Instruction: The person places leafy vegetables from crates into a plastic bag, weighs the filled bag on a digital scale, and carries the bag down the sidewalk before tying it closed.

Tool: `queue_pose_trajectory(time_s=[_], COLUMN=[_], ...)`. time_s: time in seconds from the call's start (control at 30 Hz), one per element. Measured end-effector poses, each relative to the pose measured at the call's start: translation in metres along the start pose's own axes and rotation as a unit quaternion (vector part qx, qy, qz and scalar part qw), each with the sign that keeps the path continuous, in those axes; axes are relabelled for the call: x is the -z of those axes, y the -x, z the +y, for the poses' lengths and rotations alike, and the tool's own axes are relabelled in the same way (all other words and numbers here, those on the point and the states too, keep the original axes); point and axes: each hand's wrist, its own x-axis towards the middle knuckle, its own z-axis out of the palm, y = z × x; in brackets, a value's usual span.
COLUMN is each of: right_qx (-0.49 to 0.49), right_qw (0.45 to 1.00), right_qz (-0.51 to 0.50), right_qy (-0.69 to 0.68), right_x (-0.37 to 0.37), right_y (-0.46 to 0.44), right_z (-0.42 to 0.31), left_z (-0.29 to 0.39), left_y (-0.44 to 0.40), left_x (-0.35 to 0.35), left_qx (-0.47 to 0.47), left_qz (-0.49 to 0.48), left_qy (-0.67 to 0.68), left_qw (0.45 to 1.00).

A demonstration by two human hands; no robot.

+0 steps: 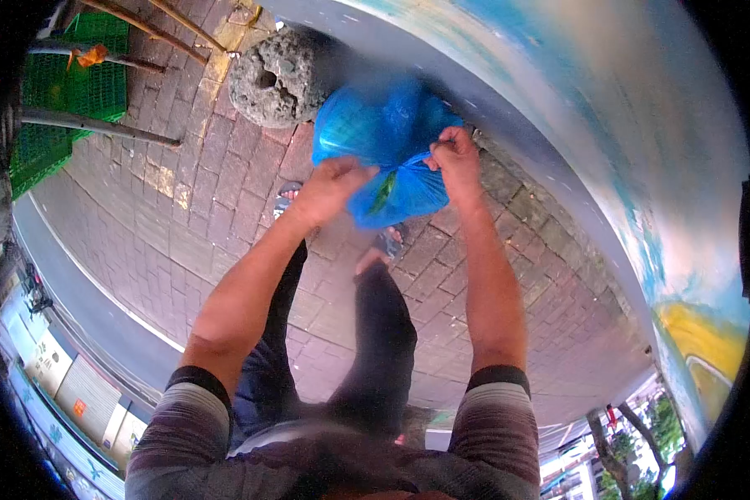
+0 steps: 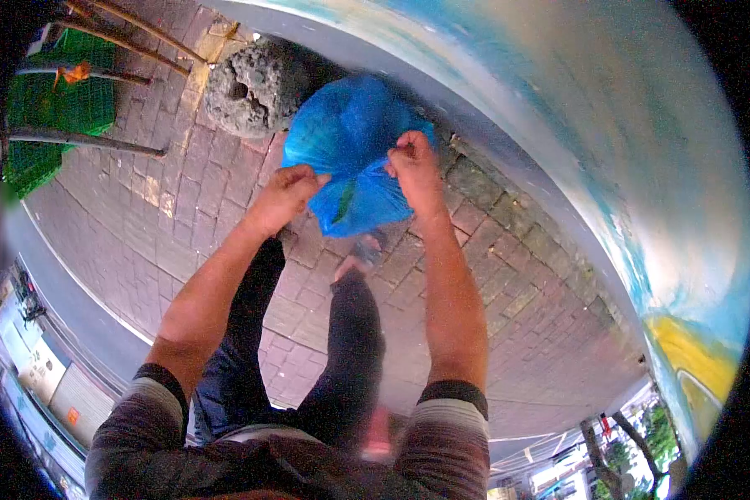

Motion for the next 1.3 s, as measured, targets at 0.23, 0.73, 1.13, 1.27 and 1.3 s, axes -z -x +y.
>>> queue_pose_trajectory(time_s=[0.23, 0.73, 1.13, 1.27, 1.3], right_qx=[-0.078, 0.107, 0.059, 0.070, 0.064], right_qw=[0.994, 0.972, 0.926, 0.929, 0.934], right_qz=[0.067, 0.153, 0.156, 0.145, 0.150], right_qy=[-0.038, 0.145, 0.338, 0.334, 0.317], right_x=[0.000, -0.070, -0.106, -0.100, -0.099], right_y=[-0.027, 0.066, 0.069, 0.073, 0.074], right_z=[0.017, 0.019, -0.005, 0.000, 0.002], left_z=[-0.040, 0.018, 0.022, 0.030, 0.029], left_y=[-0.021, 0.001, -0.012, -0.013, -0.014], left_x=[0.023, -0.039, -0.022, -0.021, -0.019], left_qx=[0.117, -0.112, -0.188, -0.183, -0.178], left_qz=[0.036, 0.017, -0.069, -0.123, -0.136], left_qy=[0.085, -0.077, -0.193, -0.223, -0.220], left_qw=[0.989, 0.991, 0.960, 0.949, 0.949])
